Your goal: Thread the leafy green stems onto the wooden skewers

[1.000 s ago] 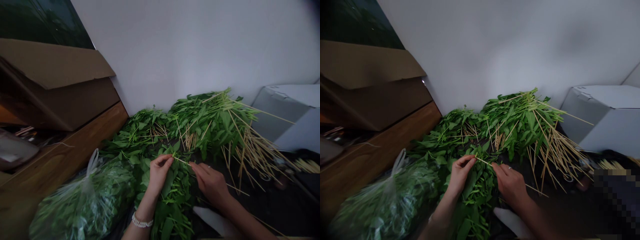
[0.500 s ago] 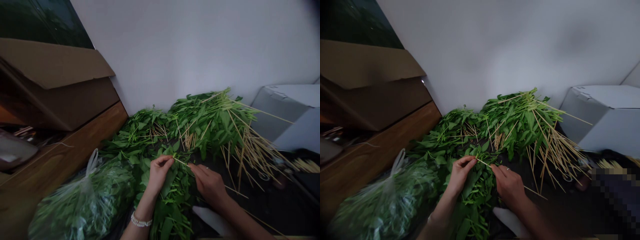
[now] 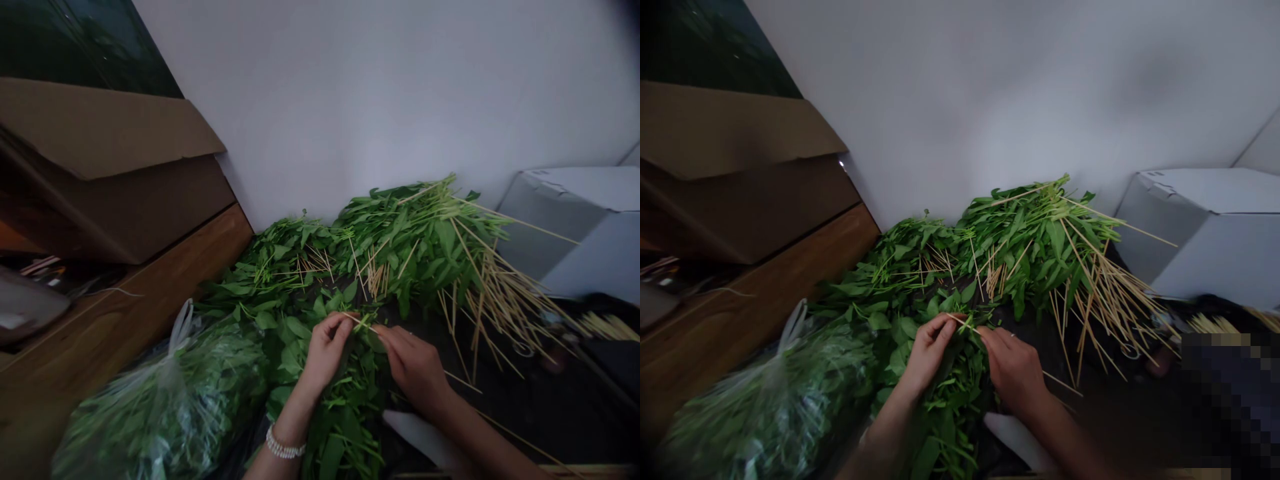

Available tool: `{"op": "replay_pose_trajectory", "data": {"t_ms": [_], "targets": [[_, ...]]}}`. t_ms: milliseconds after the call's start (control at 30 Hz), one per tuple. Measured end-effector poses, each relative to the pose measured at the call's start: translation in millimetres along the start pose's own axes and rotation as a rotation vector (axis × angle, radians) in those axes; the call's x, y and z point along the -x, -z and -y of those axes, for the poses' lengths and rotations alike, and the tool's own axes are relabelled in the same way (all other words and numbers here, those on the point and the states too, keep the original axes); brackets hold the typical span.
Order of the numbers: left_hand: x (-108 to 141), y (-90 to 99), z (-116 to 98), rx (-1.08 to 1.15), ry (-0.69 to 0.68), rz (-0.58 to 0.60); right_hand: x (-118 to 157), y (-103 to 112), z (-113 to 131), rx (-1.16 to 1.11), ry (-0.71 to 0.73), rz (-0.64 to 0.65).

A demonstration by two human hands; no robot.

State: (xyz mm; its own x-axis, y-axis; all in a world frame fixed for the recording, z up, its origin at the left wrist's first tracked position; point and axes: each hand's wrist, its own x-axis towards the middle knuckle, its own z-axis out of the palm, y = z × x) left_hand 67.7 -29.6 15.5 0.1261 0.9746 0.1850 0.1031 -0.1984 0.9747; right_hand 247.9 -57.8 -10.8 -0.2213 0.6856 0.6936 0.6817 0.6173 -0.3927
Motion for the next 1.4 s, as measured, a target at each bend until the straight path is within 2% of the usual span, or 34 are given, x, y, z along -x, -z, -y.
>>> {"op": "replay_pose_trajectory", "data": {"t_ms": [167,267,433,567,633,733,867,1100,1233,1400], "targets": [[1,-0.6,-1,-0.080,-0.172,0.087,-1,1,-2,-0.063,-0.025,-0.015],[2,-3.8,1,-0.171,-0.246,0.094,-1,1,-1,-0.060,0.006,-0.030],[0,-1.9,6,-0.311,-0.235,0.021,-4,7,-1,-0.043,0.005,-0.116],[0,2.8,8,-0.394,-0.228,-0.030,-8,17,-7,0.021,-0.129,-0.263],[1,3.3,7,-0.453,-0.237,0.002,-10,22,-11,0.065,-0.204,-0.322],[4,1.6,5,-0.639,-0.247,0.115,-12,27,-17,0.105,-0.277,-0.344],[8,-0.8,2,-0.800,-0.243,0.236,-14,29,-18,0.101,-0.284,-0.345],[12,-1.4,4,-0.886,-0.270,0.290,-12,24,-14,0.057,-0.244,-0.335],[9,-2.0,4,-0.814,-0.286,0.212,-11,22,-15,0.037,-0.188,-0.320],[2,1.7,-1,-0.445,-0.293,0.005,-11,22,-13,0.032,-0.094,-0.282]]}}
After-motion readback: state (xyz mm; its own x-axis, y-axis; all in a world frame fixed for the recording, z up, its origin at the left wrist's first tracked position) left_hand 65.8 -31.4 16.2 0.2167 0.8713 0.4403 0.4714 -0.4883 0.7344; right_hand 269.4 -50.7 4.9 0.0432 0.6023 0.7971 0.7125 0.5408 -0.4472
